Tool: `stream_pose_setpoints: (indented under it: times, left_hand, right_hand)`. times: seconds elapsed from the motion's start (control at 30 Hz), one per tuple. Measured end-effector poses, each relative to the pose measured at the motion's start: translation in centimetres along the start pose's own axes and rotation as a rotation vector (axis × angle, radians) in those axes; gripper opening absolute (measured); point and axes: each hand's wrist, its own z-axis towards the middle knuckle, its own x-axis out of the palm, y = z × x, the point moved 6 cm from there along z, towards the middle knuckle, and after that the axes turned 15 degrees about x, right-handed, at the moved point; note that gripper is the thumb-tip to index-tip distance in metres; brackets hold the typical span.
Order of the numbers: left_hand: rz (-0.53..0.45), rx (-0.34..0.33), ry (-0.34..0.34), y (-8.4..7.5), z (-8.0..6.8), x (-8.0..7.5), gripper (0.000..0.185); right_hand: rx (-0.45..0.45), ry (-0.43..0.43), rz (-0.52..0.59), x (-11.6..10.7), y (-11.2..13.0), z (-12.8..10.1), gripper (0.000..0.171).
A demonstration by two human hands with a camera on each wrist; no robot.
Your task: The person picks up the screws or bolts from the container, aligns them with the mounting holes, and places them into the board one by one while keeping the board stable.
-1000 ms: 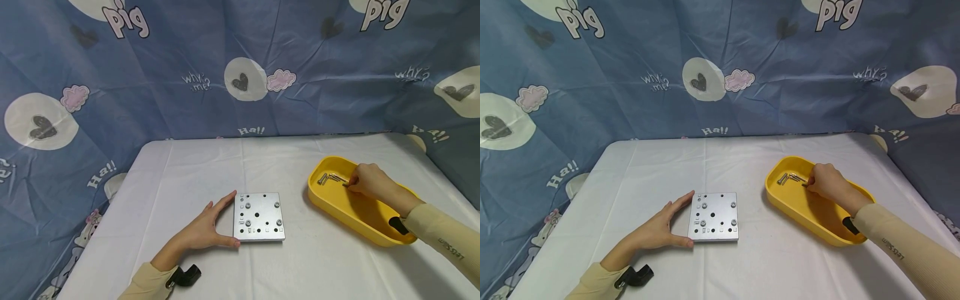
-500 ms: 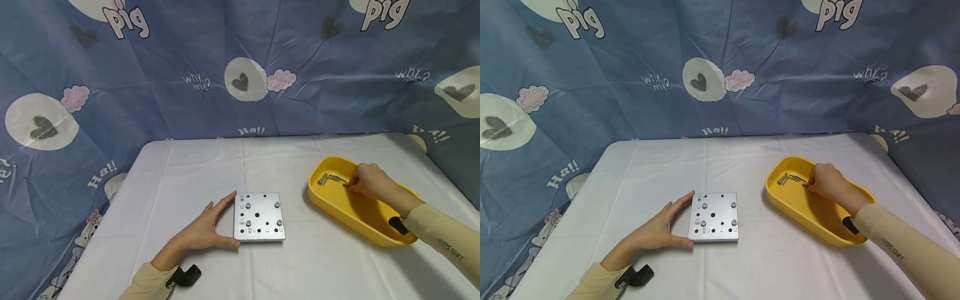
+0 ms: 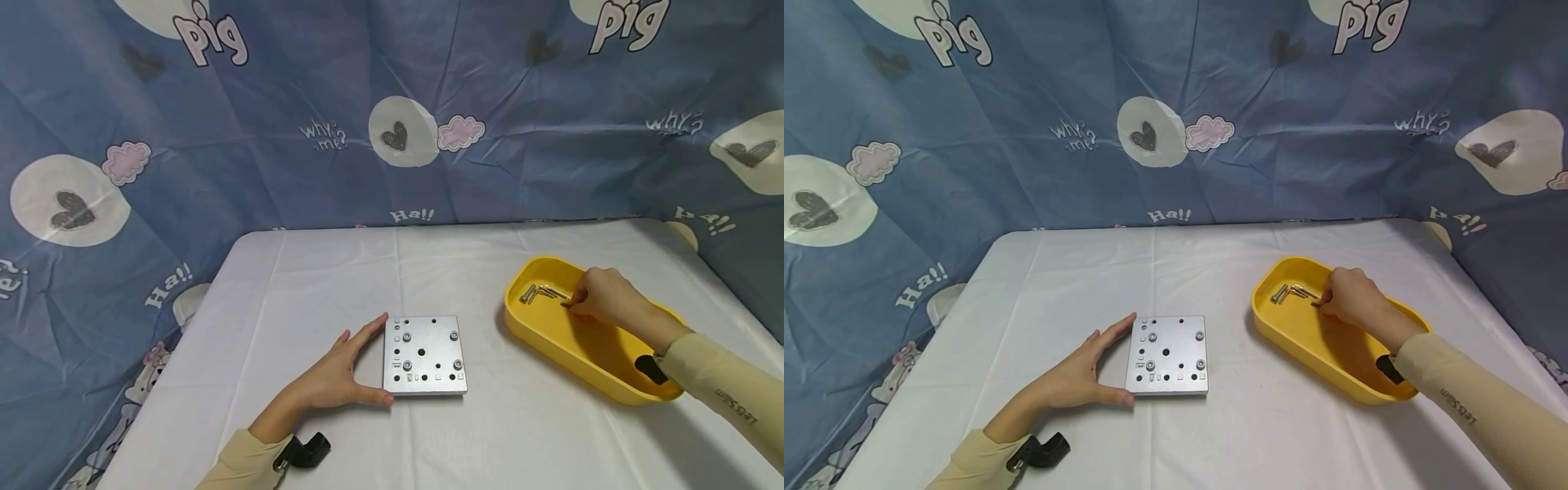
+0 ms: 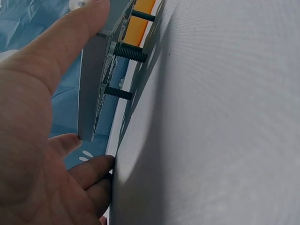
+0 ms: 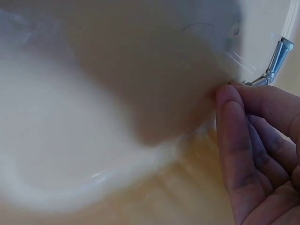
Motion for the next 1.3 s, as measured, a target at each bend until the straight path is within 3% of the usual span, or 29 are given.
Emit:
stream_pose_setpoints:
  times: [0.53,0.9,1.3]
  left_hand:
    - [0.001,-0.018,0.003,0.1,0.0,0.1,0.132]
    - [0.002,-0.002,0.001,0.0,0.0,0.0,0.131]
    - [0.005,-0.006,0.001,0.0,0.0,0.0,0.131]
  right_hand:
    - [0.009,-0.001,0.059,-0.2,-0.8,-0.4,0.013]
    - [-0.033,-0.020,0.092,-0.4,-1.0,-0.5,0.016]
    - [0.008,0.030,0.185,-2.3,0.1,-0.5,0.015]
